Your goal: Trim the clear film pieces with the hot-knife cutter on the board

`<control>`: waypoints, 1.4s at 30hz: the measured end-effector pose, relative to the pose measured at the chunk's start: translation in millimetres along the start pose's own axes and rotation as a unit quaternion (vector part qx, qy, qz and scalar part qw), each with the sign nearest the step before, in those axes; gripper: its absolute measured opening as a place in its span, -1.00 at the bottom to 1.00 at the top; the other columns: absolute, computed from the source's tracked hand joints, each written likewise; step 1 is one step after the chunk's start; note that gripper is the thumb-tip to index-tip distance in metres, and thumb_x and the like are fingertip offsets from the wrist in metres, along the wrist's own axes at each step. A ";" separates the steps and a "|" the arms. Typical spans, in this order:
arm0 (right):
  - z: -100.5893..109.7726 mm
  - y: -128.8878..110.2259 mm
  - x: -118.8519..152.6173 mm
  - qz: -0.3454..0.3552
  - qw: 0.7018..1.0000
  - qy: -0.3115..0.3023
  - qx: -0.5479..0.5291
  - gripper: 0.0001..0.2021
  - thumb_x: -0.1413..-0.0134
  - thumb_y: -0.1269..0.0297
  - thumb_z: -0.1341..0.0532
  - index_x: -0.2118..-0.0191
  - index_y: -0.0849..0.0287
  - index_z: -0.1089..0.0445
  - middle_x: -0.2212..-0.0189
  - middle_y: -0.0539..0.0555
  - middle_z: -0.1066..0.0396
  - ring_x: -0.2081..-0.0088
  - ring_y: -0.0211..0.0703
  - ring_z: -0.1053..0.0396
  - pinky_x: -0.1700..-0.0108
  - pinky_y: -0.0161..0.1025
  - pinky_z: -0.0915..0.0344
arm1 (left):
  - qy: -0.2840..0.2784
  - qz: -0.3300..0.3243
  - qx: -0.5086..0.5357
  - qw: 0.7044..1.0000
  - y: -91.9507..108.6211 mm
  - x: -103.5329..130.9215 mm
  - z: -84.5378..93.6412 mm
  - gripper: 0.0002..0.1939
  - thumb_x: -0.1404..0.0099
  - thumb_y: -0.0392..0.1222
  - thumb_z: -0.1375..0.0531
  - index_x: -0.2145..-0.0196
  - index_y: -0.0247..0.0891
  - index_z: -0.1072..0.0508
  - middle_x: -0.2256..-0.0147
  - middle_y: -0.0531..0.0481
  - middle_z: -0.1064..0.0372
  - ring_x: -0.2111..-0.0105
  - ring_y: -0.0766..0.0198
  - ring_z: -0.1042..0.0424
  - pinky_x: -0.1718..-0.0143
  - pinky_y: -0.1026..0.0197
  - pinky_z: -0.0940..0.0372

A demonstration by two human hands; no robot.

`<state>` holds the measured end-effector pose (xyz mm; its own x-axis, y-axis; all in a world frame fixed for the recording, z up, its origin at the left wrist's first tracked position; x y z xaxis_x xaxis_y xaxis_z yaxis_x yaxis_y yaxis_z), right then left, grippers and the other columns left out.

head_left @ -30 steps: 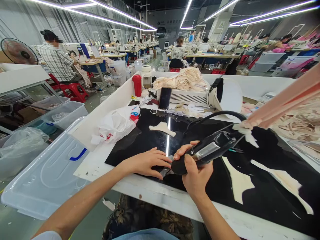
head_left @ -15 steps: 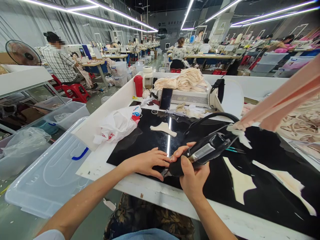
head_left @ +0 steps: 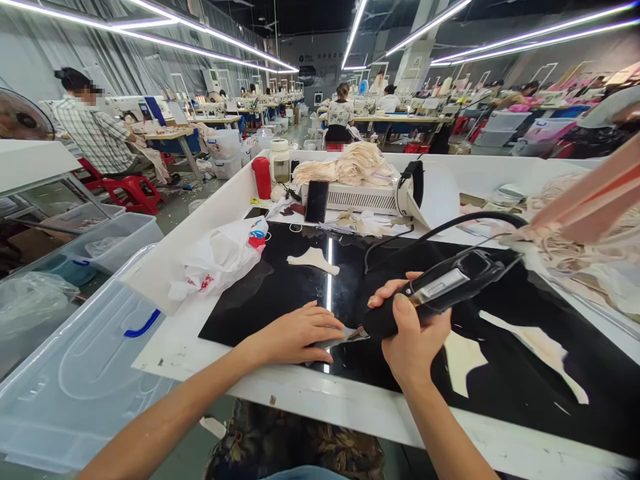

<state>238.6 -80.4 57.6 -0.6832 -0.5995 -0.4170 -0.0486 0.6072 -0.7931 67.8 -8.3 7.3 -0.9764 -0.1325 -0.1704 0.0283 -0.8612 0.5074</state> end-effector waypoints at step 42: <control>14.2 5.2 1.6 0.012 0.998 0.007 0.058 -0.68 -0.13 0.22 -0.38 0.06 0.04 -0.30 0.41 -0.11 -0.45 0.46 -0.25 -0.42 0.29 -0.18 -0.39 | 0.002 0.004 -0.004 1.000 -3.6 -0.1 -5.3 -0.67 -0.48 -0.06 -0.18 -0.16 -0.02 -0.48 -0.21 -0.12 -0.38 -0.25 0.06 -0.31 -0.38 -0.24 0.07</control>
<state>247.6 -85.6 46.5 -0.6928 -0.5785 -0.4306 0.0514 0.5559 -0.8296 68.9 -7.8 1.0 -0.9753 -0.1416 -0.1695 0.0380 -0.8636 0.5027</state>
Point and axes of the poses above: each hand's wrist, its own x-axis away from the middle knuckle, its own z-axis out of the back of the hand, y = z × x, the point moved 4 cm from there along -x, towards the middle knuckle
